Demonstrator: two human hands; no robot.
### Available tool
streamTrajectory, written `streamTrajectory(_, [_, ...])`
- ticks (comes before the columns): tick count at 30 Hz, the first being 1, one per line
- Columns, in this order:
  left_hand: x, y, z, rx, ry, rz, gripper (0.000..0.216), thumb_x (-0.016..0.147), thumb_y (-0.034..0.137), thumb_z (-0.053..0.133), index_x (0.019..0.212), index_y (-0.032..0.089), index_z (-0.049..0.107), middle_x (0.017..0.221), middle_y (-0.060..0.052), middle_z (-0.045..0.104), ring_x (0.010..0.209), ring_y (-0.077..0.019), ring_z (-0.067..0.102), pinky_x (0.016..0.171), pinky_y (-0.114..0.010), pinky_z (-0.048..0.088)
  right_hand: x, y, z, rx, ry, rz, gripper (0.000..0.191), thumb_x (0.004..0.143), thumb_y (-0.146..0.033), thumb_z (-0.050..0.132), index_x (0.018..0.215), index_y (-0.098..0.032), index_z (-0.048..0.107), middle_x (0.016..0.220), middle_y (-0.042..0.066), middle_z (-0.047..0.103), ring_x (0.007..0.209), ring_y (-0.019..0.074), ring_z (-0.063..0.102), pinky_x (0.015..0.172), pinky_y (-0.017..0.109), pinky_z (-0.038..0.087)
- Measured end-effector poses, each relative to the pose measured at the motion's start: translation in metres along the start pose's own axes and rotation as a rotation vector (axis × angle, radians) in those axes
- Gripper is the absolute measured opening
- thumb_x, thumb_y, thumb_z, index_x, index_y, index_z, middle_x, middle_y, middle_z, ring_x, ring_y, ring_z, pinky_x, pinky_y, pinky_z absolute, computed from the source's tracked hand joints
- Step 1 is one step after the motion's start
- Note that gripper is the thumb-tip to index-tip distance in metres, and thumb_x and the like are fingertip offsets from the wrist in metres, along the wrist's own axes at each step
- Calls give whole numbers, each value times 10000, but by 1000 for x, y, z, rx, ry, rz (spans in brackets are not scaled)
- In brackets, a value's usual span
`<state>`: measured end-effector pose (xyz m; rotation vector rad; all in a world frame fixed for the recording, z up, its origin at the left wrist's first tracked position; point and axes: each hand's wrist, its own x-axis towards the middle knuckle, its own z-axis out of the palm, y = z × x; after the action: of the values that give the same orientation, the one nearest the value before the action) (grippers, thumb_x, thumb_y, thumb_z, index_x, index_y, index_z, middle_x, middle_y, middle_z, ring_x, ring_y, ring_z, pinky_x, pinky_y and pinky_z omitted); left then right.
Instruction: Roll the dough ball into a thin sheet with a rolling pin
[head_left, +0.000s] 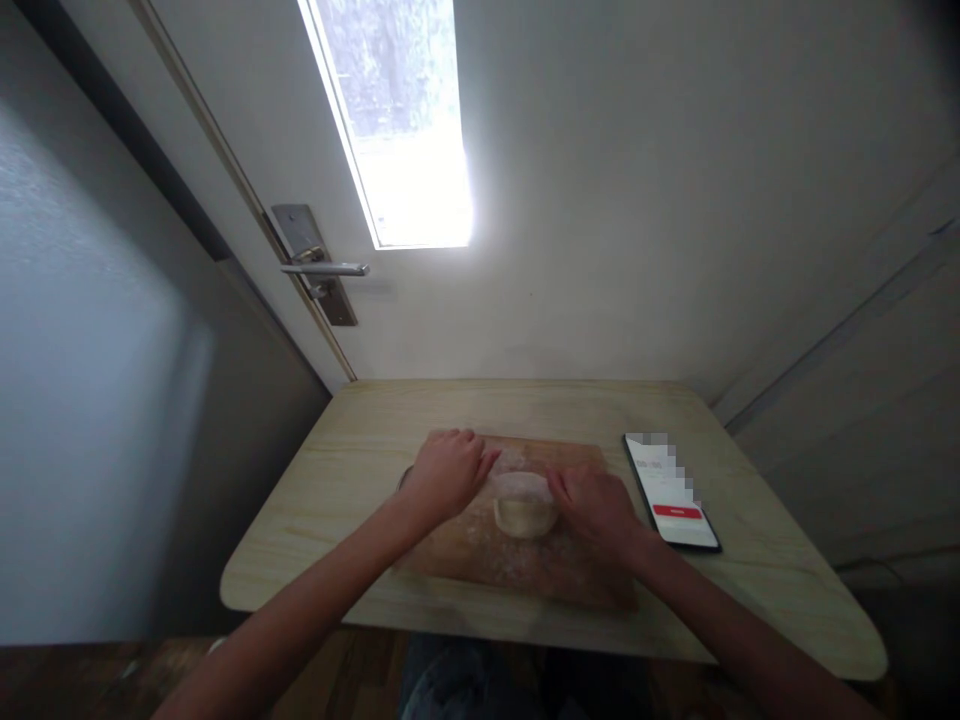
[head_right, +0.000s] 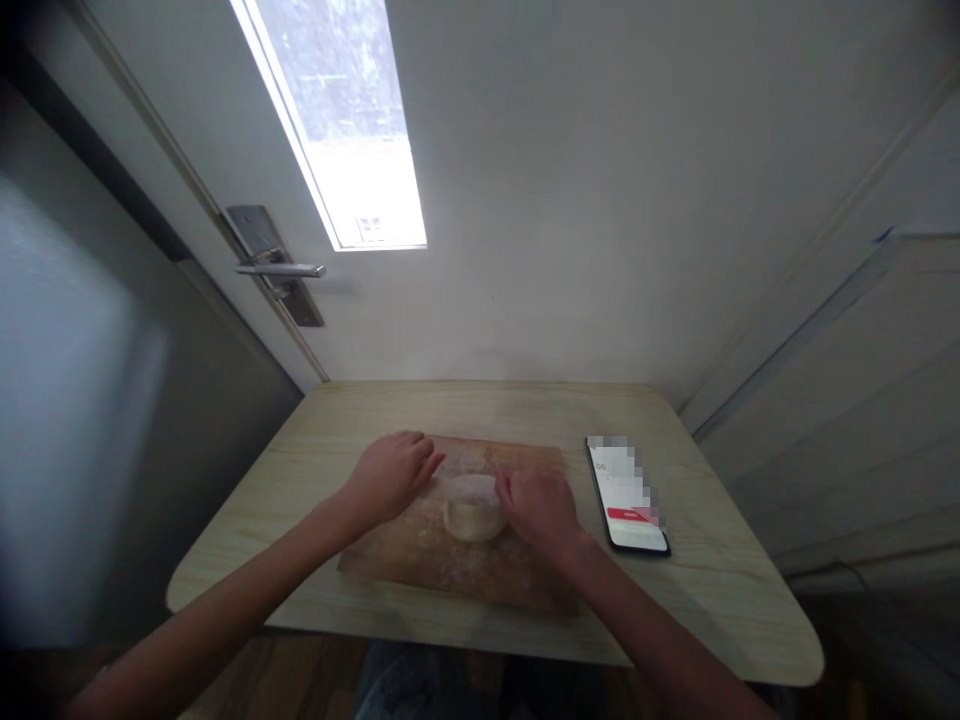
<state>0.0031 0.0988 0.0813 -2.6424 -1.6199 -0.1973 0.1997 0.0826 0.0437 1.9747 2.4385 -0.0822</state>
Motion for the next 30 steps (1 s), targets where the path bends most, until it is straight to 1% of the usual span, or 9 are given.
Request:
streamTrajectory(3, [8,-2,22,29,-218,23,515,880,354,205,679,134,625,684,-112,628,654,-224,595,592,-327,424,2,2,5,4,-5,-17,526,878,-331,176,707,-159,643,732,82,670,648,169,605,543,254,346])
streamTrajectory(5, [6,-4,33,20,-265,26,552,885,347,174,676,134,639,679,-116,640,653,-227,605,580,-320,424,3,5,6,20,5,-84,480,876,-304,194,718,-172,628,757,61,666,678,162,598,570,254,348])
streamTrajectory(8, [-2,-4,43,21,-247,-3,578,889,332,143,681,140,648,670,-114,648,641,-224,610,578,-320,423,4,7,7,30,32,-158,399,868,-281,229,765,-184,602,796,41,651,720,161,583,605,258,347])
streamTrajectory(14, [-12,5,48,9,-228,-34,501,880,268,175,710,149,631,704,-96,645,633,-215,599,591,-332,420,1,5,12,39,64,-117,298,849,-256,279,860,-196,571,845,40,620,742,163,557,618,266,354])
streamTrajectory(17, [-10,7,46,-3,-175,-13,383,864,228,231,773,158,596,763,-78,615,711,-211,574,656,-343,420,3,6,19,27,113,-150,297,829,-248,321,990,-192,564,1003,69,592,901,194,523,758,308,362])
streamTrajectory(19, [-8,7,44,4,-115,-15,274,838,209,293,850,160,562,859,-83,581,810,-222,539,706,-355,412,4,8,22,22,142,-163,330,822,-254,337,1068,-186,545,1107,86,555,1015,215,473,877,356,311])
streamTrajectory(21, [-5,6,44,-4,-79,-28,215,807,200,350,922,158,527,943,-91,544,886,-233,497,744,-362,402,6,9,25,22,152,-166,364,826,-259,327,1123,-181,522,1185,96,513,1095,225,422,944,392,250])
streamTrajectory(25, [0,2,49,-62,-62,-53,272,781,185,379,1036,153,469,1022,-97,509,975,-237,445,805,-372,380,13,11,24,41,134,-168,392,824,-248,321,1166,-171,498,1254,99,462,1161,223,372,974,402,220])
streamTrajectory(30, [8,-4,56,-107,-61,-73,311,761,175,389,1058,131,468,1080,-111,506,1012,-237,437,842,-370,369,26,14,23,61,60,-182,412,835,-267,306,1207,-176,458,1274,96,443,1178,216,359,969,416,219])
